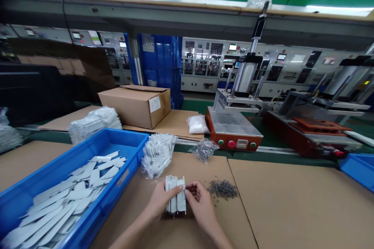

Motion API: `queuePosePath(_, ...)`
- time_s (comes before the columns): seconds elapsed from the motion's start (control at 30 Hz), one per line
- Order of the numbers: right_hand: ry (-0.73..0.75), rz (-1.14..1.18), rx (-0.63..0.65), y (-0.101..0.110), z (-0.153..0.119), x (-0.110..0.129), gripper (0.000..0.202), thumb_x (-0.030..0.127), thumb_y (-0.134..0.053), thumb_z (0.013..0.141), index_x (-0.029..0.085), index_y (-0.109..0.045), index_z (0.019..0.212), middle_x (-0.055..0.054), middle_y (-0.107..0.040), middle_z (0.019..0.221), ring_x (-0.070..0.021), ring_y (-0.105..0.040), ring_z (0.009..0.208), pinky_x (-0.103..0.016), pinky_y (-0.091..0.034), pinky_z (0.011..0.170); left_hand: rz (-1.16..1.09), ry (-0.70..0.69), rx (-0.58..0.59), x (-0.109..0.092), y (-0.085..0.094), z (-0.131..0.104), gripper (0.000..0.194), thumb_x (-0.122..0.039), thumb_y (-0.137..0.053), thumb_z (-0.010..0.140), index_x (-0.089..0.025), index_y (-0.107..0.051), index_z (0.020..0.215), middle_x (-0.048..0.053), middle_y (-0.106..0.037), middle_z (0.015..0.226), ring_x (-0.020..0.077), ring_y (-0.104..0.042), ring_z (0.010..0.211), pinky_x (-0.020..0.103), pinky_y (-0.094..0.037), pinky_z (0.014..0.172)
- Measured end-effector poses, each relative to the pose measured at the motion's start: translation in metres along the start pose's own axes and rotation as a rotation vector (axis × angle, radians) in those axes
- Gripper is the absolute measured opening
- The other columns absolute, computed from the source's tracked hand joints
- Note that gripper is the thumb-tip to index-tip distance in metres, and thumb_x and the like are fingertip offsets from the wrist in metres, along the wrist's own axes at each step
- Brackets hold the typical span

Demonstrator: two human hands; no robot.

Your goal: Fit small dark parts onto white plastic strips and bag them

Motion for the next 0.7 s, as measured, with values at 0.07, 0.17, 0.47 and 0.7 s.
queuePosePath(0.07, -0.027, -0.036, 0.088, -0.006, 0.000, 0.000, 0.026, 0.043, -0.055, 0.070, 0.017, -0.057, 0.074, -0.003, -0.062, 0.071, -0.0182, -0.057, 0.068, -0.027, -0.045, 0.065, 0.005, -0.006, -0.061, -0.001, 0.007, 0.001, 0.028, -0.032, -0.067, 0.055, -0.011, -0.058, 0.070, 0.003, -0.062, 0.063, 0.0166, -0.057, 0.061, 0.023, -0.044, 0.055)
queuePosePath(0.17, -0.019, -0.131, 0.147, -0.010, -0.002, 0.002, 0.028, 0.043, -0.053, 0.072, 0.016, -0.060, 0.071, -0.003, -0.062, 0.068, -0.0173, -0.055, 0.066, -0.025, -0.044, 0.062, 0.013, -0.008, -0.102, -0.003, 0.012, 0.002, 0.028, -0.033, -0.067, 0.054, -0.012, -0.057, 0.070, 0.003, -0.062, 0.063, 0.0171, -0.057, 0.061, 0.024, -0.045, 0.055)
queuePosePath(0.47, 0.195, -0.370, 0.108, -0.006, -0.009, 0.032, 0.019, 0.029, -0.046, 0.079, 0.017, -0.058, 0.070, -0.002, -0.059, 0.067, -0.0153, -0.054, 0.065, -0.022, -0.040, 0.062, -0.032, 0.015, -0.065, -0.009, 0.008, -0.002, 0.028, -0.030, -0.069, 0.054, -0.010, -0.057, 0.070, 0.003, -0.061, 0.062, 0.0165, -0.057, 0.060, 0.023, -0.045, 0.054)
queuePosePath(0.7, 0.262, -0.421, 0.068, -0.004, -0.009, 0.036, 0.017, 0.026, -0.046, 0.078, 0.017, -0.058, 0.070, -0.002, -0.058, 0.067, -0.0145, -0.053, 0.064, -0.022, -0.040, 0.063, -0.147, 0.042, 0.056, -0.004, -0.003, -0.004, 0.026, -0.028, -0.067, 0.057, -0.011, -0.055, 0.072, 0.002, -0.059, 0.061, 0.0139, -0.055, 0.056, 0.023, -0.045, 0.053)
Point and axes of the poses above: each hand's wrist, its own z-axis towards the middle knuckle, its own y-axis out of the back of the hand, x = y × z, the point moved 8 cm from there along z, towards the middle knuckle
